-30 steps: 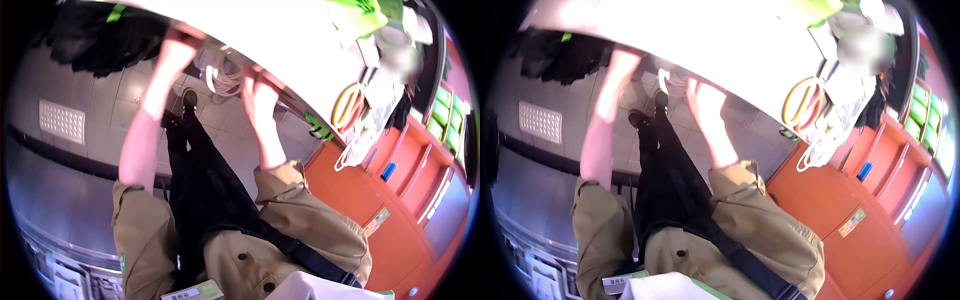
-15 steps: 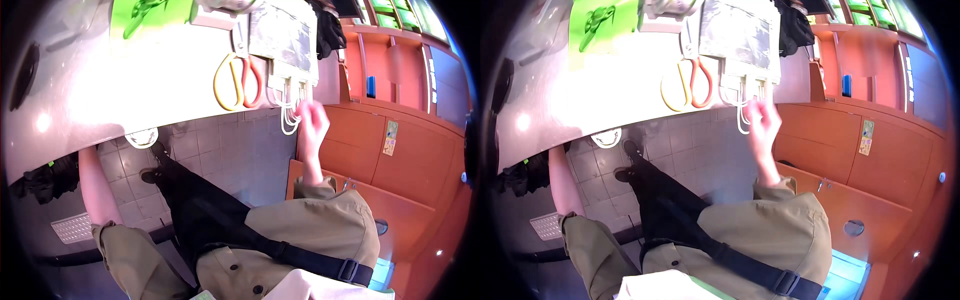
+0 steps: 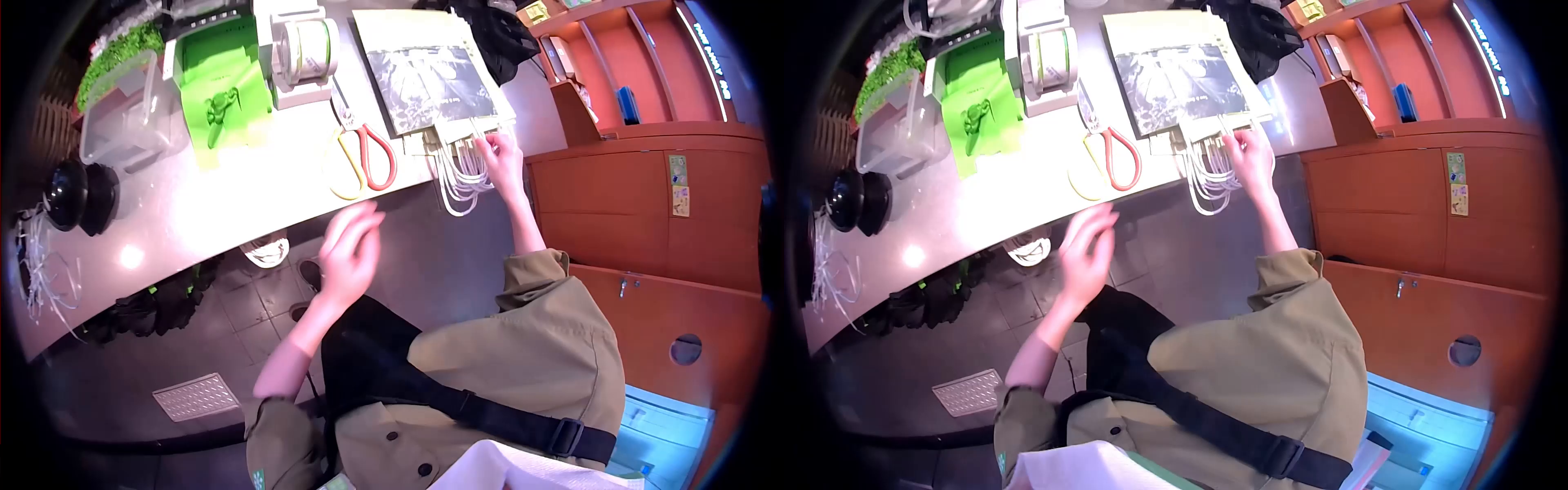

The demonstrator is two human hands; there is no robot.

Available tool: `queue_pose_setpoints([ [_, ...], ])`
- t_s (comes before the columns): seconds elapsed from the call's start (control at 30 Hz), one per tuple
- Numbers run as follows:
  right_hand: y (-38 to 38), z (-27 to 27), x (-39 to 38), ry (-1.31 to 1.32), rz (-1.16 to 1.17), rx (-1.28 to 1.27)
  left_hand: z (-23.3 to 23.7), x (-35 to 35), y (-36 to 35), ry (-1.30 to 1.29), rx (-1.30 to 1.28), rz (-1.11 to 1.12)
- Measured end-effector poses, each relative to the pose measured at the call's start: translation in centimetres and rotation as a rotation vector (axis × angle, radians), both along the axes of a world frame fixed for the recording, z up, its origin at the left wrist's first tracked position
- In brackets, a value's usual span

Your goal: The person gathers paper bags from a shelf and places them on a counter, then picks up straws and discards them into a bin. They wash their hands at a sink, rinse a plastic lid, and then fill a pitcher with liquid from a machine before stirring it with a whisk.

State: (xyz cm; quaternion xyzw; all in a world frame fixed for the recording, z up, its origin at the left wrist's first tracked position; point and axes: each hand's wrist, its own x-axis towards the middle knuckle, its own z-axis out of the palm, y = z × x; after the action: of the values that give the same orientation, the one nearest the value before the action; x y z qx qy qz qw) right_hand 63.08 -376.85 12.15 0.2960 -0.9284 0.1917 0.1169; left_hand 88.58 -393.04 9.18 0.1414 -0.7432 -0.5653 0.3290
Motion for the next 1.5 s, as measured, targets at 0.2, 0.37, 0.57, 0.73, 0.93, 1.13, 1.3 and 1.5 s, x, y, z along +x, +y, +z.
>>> queue_pose_setpoints([
  [0.2, 1.2, 2.8, -1.1, -0.244, -0.19, -0.325, 2.2, -18.5, -2.5, -0.378, 0.33, 0.091],
  [0.37, 5.2, 2.7, -5.8, -0.437, -0.168, 0.123, 1.1, -24.0, -3.6, -0.655, 0.404, 0.158],
  [0.57, 1.0, -3.6, -16.2, -0.929, -0.23, -0.408, -4.6, -29.6, -5.1, -0.483, 0.678, 0.107],
  [0.73, 0.2, -2.9, -15.4, -1.344, -0.164, -0.645, -0.5, -28.4, -3.3, -0.256, 0.27, 0.065],
  [0.93, 5.1, -1.0, -6.7, -1.48, 0.042, -1.298, 12.0, -21.1, 1.7, -0.095, -0.036, -0.321],
  [1.13, 12.3, 3.1, 2.8, -1.181, 0.18, -1.487, 13.8, -6.0, 3.9, -0.252, 0.233, -0.679],
  [1.3, 6.5, 4.1, 9.6, -1.203, 0.223, -1.076, 9.8, 4.7, 3.9, -0.284, 0.413, -0.269],
  [1.5, -6.2, -0.4, 20.1, -1.496, 0.616, -0.281, -1.9, 19.6, 9.8, -0.076, 0.838, 0.512],
])
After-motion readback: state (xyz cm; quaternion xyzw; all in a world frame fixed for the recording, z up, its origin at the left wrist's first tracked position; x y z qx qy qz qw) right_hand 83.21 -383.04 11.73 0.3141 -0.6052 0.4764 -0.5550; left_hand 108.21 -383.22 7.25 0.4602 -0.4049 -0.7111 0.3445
